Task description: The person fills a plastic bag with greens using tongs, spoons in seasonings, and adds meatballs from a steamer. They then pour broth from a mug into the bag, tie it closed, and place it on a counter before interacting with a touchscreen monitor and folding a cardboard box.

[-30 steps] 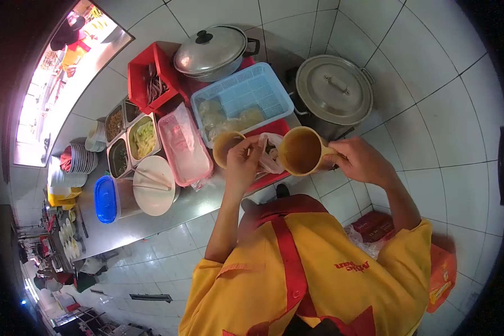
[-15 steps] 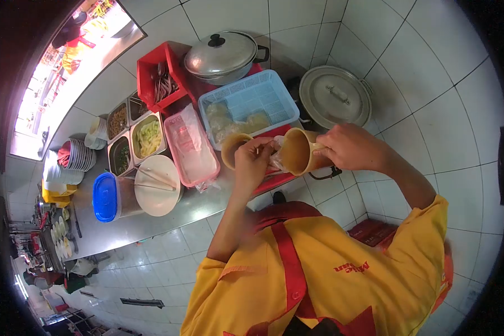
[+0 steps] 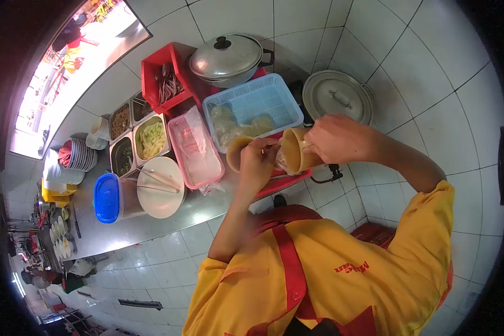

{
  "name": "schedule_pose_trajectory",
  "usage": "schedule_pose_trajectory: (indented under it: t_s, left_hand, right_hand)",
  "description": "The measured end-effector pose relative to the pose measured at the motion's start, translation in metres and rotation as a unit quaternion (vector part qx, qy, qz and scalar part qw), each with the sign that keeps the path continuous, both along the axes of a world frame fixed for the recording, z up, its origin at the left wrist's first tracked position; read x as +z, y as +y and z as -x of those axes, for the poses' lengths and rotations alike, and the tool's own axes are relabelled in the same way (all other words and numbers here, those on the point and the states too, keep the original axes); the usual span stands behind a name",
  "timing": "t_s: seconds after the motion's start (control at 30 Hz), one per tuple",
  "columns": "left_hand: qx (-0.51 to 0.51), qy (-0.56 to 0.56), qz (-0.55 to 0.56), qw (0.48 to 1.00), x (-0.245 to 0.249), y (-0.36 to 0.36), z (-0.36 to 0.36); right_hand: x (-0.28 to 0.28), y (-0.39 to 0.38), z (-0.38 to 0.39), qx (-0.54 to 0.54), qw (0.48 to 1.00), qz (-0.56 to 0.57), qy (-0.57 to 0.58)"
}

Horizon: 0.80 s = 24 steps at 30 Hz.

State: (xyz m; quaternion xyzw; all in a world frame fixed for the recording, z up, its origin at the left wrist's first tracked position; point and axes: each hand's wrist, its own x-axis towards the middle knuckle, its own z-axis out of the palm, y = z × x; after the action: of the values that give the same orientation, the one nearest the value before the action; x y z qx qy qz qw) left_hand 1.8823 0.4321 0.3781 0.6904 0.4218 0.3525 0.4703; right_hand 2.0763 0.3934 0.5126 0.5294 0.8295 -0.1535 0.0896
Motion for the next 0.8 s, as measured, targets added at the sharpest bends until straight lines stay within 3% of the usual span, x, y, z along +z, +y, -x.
schedule_pose_trajectory:
  t_s: [0.13, 0.3, 0.43, 0.53, 0.6, 0.73, 0.8]
  left_hand:
    - [0.007, -0.036, 0.054, 0.998, -0.001, 0.002, -0.002]
    - [0.008, 0.016, -0.039, 0.999, -0.008, 0.008, 0.000]
    - [0.008, -0.020, -0.026, 0.999, -0.018, 0.013, 0.001]
    - [0.012, -0.015, -0.107, 0.994, -0.019, 0.015, 0.003]
    - [0.002, -0.020, -0.016, 1.000, -0.015, 0.014, 0.006]
    - [-0.005, 0.009, -0.001, 1.000, -0.015, 0.015, 0.016]
    - [0.011, -0.052, 0.046, 0.998, -0.021, 0.016, 0.018]
  right_hand:
    - [0.000, 0.009, 0.009, 0.025, 1.000, -0.004, -0.013]
    - [0.006, 0.020, 0.024, 0.067, 0.997, -0.016, -0.030]
    - [0.010, 0.029, 0.035, 0.128, 0.990, -0.037, -0.043]
    - [0.004, 0.039, 0.047, 0.148, 0.987, -0.022, -0.055]
    - [0.017, 0.043, 0.064, 0.157, 0.983, 0.006, -0.092]
    - [0.019, 0.055, 0.086, 0.197, 0.971, 0.051, -0.130]
    - [0.029, 0.058, 0.097, 0.195, 0.966, 0.064, -0.154]
